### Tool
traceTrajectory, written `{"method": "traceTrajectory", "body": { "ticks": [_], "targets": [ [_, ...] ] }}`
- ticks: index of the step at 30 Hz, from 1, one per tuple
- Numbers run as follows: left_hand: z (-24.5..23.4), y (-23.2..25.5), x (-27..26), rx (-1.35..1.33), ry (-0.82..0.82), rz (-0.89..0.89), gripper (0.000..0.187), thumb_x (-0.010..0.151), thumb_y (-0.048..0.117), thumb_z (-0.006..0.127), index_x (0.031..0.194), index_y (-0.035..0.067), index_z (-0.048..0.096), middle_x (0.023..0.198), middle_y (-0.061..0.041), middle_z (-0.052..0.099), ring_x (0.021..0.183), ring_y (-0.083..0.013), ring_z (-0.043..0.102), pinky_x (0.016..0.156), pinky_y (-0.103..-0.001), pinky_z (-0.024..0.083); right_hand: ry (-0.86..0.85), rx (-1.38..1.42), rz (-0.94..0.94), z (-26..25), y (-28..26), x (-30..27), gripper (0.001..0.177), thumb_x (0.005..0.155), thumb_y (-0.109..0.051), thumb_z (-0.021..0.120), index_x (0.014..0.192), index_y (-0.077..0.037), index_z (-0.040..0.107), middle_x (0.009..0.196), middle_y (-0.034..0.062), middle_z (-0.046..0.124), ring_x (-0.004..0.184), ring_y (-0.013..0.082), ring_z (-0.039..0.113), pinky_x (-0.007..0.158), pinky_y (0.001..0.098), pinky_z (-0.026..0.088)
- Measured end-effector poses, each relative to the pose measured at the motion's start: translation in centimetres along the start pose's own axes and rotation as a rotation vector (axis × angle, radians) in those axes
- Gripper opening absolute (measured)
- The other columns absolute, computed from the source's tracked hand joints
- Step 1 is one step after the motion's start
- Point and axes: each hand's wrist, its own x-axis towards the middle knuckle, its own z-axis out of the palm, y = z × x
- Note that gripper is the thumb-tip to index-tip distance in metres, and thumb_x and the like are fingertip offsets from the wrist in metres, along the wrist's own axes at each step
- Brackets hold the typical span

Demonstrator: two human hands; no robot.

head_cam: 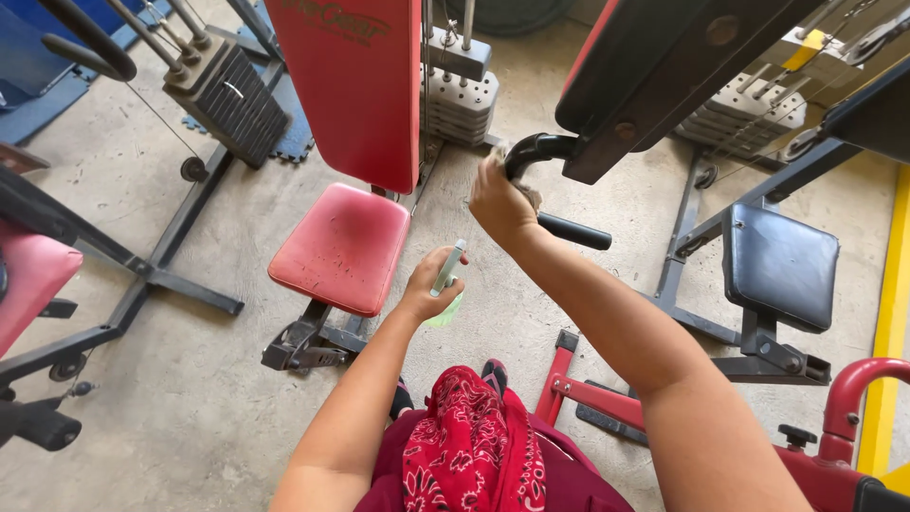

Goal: Cleaning and wiping down various gym machines and benches with a spray bottle and cloth.

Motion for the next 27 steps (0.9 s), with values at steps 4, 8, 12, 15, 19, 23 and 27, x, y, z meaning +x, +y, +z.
{"method": "traceTrajectory", "body": {
  "ticks": [4, 8, 12, 15, 19, 23, 27],
  "targets": [
    [0.5, 0.5, -1.0, -0.021, 0.023, -0.042, 0.036, 0.078, 0.009, 0.066, 0.114, 0.012, 0.065, 0.117, -0.009, 0.068, 0.108, -0.0287, 0.067, 0.094, -0.038, 0.053, 0.265, 0.129, -0.028, 3.8, -3.1, -2.5, 0.029, 0.094, -0.029, 0.063, 0.111, -0.01, 0.074, 0.123, 0.0083, 0.071, 0.133, 0.0319, 0.053, 0.119, 0.0496, 0.026],
    [1.5, 0.4, -2.2, 0.003, 0.036, -0.05, 0.037, 0.078, 0.01, 0.067, 0.114, 0.011, 0.065, 0.117, -0.01, 0.069, 0.107, -0.0285, 0.066, 0.094, -0.039, 0.053, 0.414, 0.397, -0.063, 6.4, -5.0, -5.5, 0.026, 0.094, -0.028, 0.064, 0.119, -0.022, 0.068, 0.143, -0.0035, 0.061, 0.147, 0.0211, 0.041, 0.13, 0.0424, 0.015],
    [2.4, 1.1, -2.5, -0.015, 0.053, -0.001, 0.037, 0.078, 0.01, 0.067, 0.115, 0.011, 0.065, 0.118, -0.01, 0.069, 0.111, -0.0283, 0.066, 0.096, -0.039, 0.052, 0.399, 0.709, -0.072, 7.9, -4.6, -10.9, 0.032, 0.081, -0.018, 0.066, 0.111, -0.026, 0.072, 0.132, -0.0067, 0.067, 0.14, 0.0157, 0.046, 0.125, 0.0479, 0.02],
    [2.8, 2.5, -1.8, -0.016, 0.021, -0.019, 0.034, 0.079, 0.012, 0.07, 0.112, 0.011, 0.064, 0.116, -0.009, 0.068, 0.11, -0.0273, 0.066, 0.096, -0.039, 0.052, 0.317, 1.082, 0.04, 9.2, -4.9, -14.9, 0.015, 0.097, -0.028, 0.066, 0.099, -0.014, 0.071, 0.114, -0.0011, 0.073, 0.129, 0.018, 0.058, 0.127, 0.0475, 0.023],
    [3.2, 5.2, 0.2, 0.005, 0.029, 0.019, 0.033, 0.078, 0.011, 0.068, 0.111, 0.014, 0.065, 0.129, -0.008, 0.06, 0.122, -0.0269, 0.061, 0.104, -0.04, 0.051, 0.464, 1.433, 0.464, 10.9, -5.6, -17.4, 0.025, 0.106, -0.027, 0.06, 0.087, -0.012, 0.065, 0.096, 0.0024, 0.072, 0.098, 0.0182, 0.068, 0.107, 0.042, 0.049],
    [3.2, 7.0, 3.4, 0.097, 0.118, 0.178, 0.03, 0.075, 0.009, 0.072, 0.104, 0.016, 0.069, 0.15, -0.014, 0.04, 0.138, -0.0362, 0.046, 0.115, -0.048, 0.041, 0.986, 2.197, 1.1, 8.7, -1.2, -17.1, 0.04, 0.115, -0.04, 0.049, 0.103, -0.004, 0.062, 0.106, 0.0091, 0.069, 0.098, 0.0152, 0.067, 0.091, 0.0335, 0.058],
    [1.9, 11.8, 6.1, 0.142, 0.17, 0.314, 0.034, 0.07, 0.007, 0.076, 0.102, 0.018, 0.071, 0.154, -0.015, 0.034, 0.146, -0.0408, 0.035, 0.123, -0.053, 0.032, 1.202, 1.973, 1.336, 6.6, 8.9, -17.1, 0.057, 0.112, -0.058, 0.04, 0.121, -0.004, 0.057, 0.114, 0.01, 0.065, 0.096, 0.0148, 0.067, 0.085, 0.0338, 0.059]
  ]
}}
